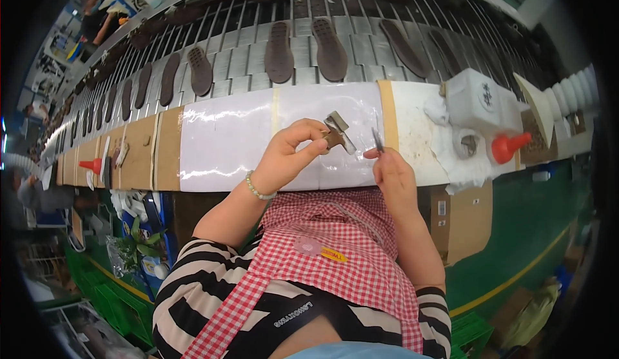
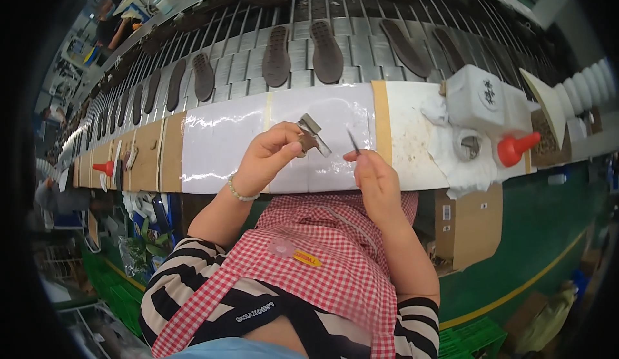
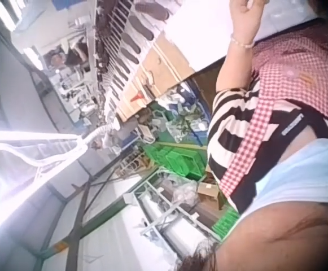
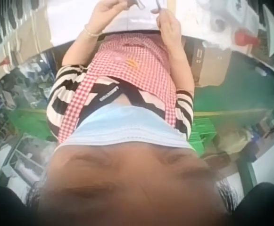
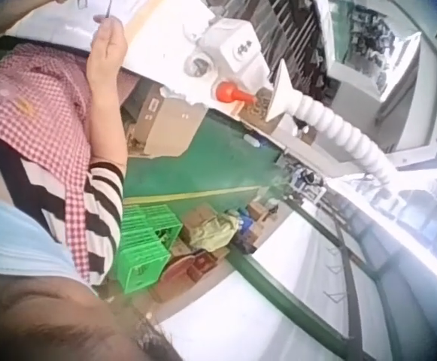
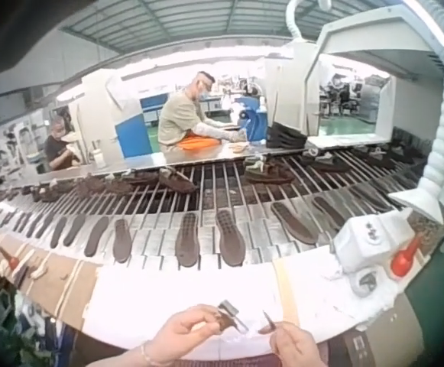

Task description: The worker is applying a substance, likely glue or primer, to the underside of shoe soles using a brush at a manufacturing station.

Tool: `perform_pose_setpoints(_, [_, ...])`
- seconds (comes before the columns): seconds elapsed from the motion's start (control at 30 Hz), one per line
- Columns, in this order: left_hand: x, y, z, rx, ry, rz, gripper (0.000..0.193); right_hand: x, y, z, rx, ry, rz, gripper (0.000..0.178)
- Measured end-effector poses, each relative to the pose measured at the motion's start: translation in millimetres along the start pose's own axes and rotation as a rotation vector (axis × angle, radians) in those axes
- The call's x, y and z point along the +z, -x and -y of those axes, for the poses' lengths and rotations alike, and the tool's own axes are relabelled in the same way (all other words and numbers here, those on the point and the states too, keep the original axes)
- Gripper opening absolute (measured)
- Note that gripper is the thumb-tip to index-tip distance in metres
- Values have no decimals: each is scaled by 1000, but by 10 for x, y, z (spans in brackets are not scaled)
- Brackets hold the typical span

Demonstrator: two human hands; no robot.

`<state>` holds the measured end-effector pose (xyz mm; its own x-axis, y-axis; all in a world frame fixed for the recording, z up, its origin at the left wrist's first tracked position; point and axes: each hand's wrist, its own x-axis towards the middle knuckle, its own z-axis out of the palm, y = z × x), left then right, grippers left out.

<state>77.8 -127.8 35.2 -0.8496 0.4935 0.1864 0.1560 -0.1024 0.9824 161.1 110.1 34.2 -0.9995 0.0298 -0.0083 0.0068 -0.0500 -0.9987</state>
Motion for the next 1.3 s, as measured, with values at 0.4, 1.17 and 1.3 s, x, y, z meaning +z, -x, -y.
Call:
perform_pose_setpoints(0.4, [102,73,-124,65,-240,73,9,209,-25,29,-296,469,-145,21])
perform_pose_setpoints(1.17, [52,163,-31,58,-248,169,9,273,-29,-2,-376,448,-261,23])
perform_pose_setpoints(1.3, [45,135,52,-32,140,280,12,374,-46,-75,-25,65,-44,32])
